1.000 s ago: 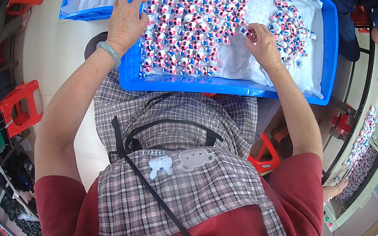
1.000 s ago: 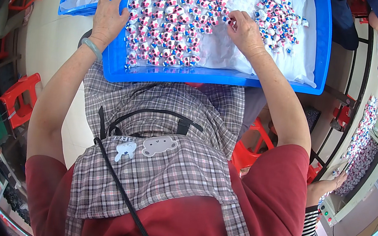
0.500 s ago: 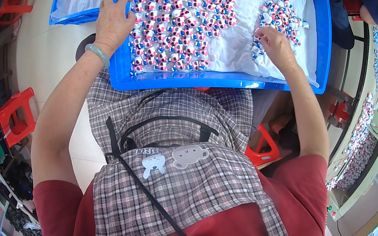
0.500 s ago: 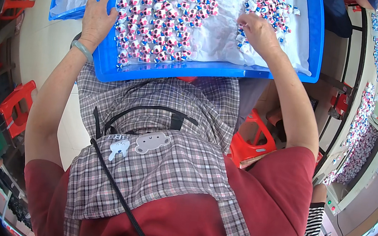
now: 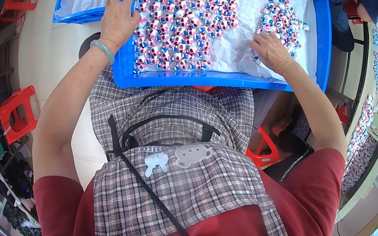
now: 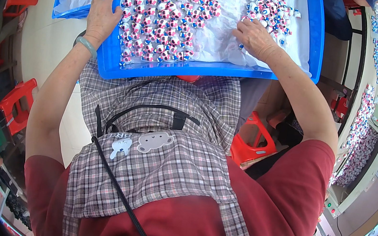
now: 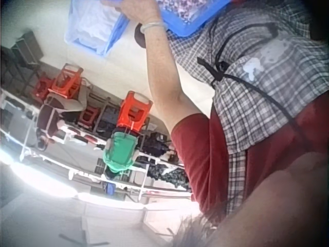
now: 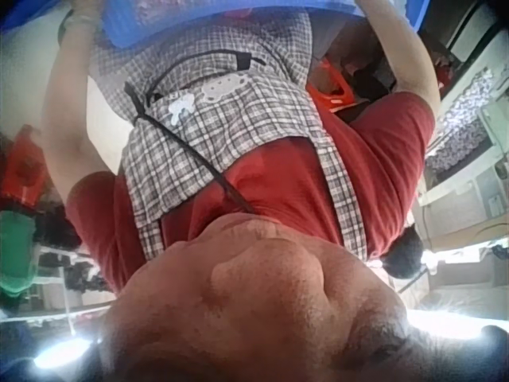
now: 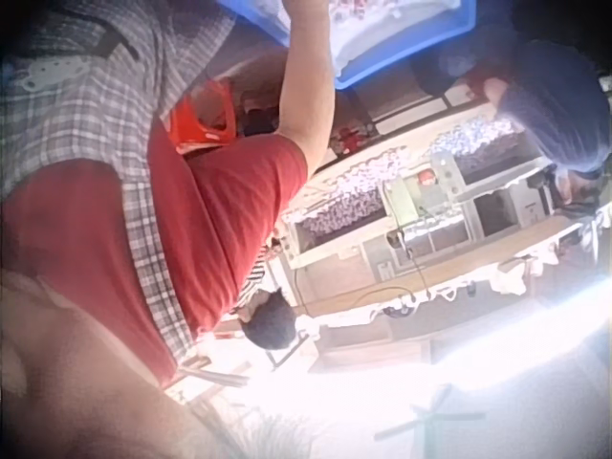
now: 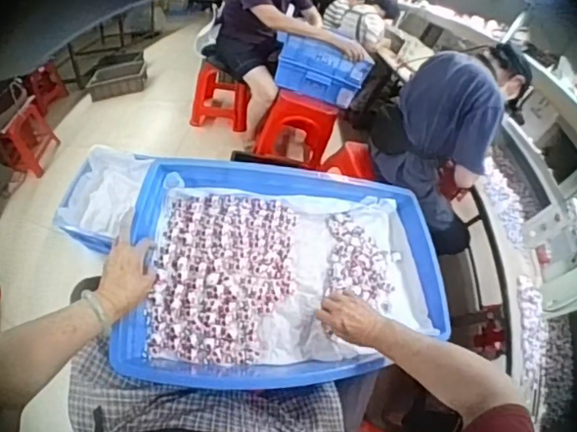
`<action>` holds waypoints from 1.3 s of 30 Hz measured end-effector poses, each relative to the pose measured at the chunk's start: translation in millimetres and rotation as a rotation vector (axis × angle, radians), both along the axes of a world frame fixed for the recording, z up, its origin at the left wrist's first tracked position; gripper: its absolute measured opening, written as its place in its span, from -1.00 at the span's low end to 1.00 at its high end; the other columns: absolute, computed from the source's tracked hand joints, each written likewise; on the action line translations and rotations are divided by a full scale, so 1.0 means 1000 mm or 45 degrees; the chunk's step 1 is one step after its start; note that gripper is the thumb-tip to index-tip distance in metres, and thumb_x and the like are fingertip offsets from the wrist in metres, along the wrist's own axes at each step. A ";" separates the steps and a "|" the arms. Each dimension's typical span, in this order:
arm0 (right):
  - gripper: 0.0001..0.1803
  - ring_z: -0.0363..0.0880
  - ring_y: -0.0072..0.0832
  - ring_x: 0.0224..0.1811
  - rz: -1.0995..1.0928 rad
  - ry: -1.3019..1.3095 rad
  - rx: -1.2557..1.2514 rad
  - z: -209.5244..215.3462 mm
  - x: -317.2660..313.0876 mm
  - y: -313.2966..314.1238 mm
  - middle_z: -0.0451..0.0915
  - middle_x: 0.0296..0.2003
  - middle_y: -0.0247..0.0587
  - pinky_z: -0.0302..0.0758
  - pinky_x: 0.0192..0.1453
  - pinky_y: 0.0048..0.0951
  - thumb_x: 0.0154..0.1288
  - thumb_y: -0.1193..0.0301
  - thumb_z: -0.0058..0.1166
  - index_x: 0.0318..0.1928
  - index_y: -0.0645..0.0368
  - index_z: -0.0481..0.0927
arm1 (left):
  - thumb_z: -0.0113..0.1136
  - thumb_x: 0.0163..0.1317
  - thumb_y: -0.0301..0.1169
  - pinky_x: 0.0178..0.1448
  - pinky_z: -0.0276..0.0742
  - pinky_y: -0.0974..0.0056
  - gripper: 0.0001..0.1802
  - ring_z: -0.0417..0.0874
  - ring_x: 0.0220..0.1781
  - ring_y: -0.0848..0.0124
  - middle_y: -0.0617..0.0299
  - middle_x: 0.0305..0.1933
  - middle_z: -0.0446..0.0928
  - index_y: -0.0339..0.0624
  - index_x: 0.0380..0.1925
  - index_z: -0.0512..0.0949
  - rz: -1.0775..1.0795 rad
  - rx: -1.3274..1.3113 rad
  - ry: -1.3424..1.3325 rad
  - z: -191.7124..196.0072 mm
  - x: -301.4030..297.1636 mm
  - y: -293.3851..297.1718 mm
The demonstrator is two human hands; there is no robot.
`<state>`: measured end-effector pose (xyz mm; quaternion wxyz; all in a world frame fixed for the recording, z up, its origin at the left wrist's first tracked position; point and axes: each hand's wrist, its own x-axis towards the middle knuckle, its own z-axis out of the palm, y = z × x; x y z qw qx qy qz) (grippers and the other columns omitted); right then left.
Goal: The person sorts small plastic figurine components by hand within a blue plastic tray.
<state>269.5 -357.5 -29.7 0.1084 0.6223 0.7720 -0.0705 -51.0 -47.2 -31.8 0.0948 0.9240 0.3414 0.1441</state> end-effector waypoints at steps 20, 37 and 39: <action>-0.70 0.64 -0.18 -0.14 -0.877 0.680 0.327 -0.026 -0.048 0.026 0.57 -0.19 -0.06 0.58 -0.02 -0.22 0.16 0.53 0.24 -0.09 0.19 0.50 | 0.27 0.15 -0.46 0.26 0.62 -0.05 -0.60 0.49 0.33 -0.20 -0.12 0.60 0.01 0.00 0.04 0.62 -0.017 0.005 -0.001 0.002 -0.001 0.000; -0.72 0.69 -0.01 -0.20 -0.722 0.528 0.223 -0.019 -0.059 0.034 0.60 -0.22 -0.06 0.66 -0.18 -0.03 0.24 0.46 0.14 -0.05 0.14 0.43 | 0.27 0.16 -0.46 0.26 0.61 -0.06 -0.64 0.49 0.31 -0.19 -0.11 0.60 0.02 -0.02 0.00 0.62 0.009 -0.001 0.024 0.004 0.001 -0.003; -0.72 0.69 -0.01 -0.20 -0.777 0.581 0.275 -0.023 -0.053 0.033 0.62 -0.22 -0.08 0.66 -0.19 -0.03 0.24 0.46 0.15 -0.05 0.12 0.44 | 0.27 0.16 -0.46 0.27 0.60 -0.06 -0.63 0.49 0.31 -0.19 -0.11 0.60 0.02 -0.02 0.01 0.62 -0.004 -0.009 0.000 0.003 0.002 -0.002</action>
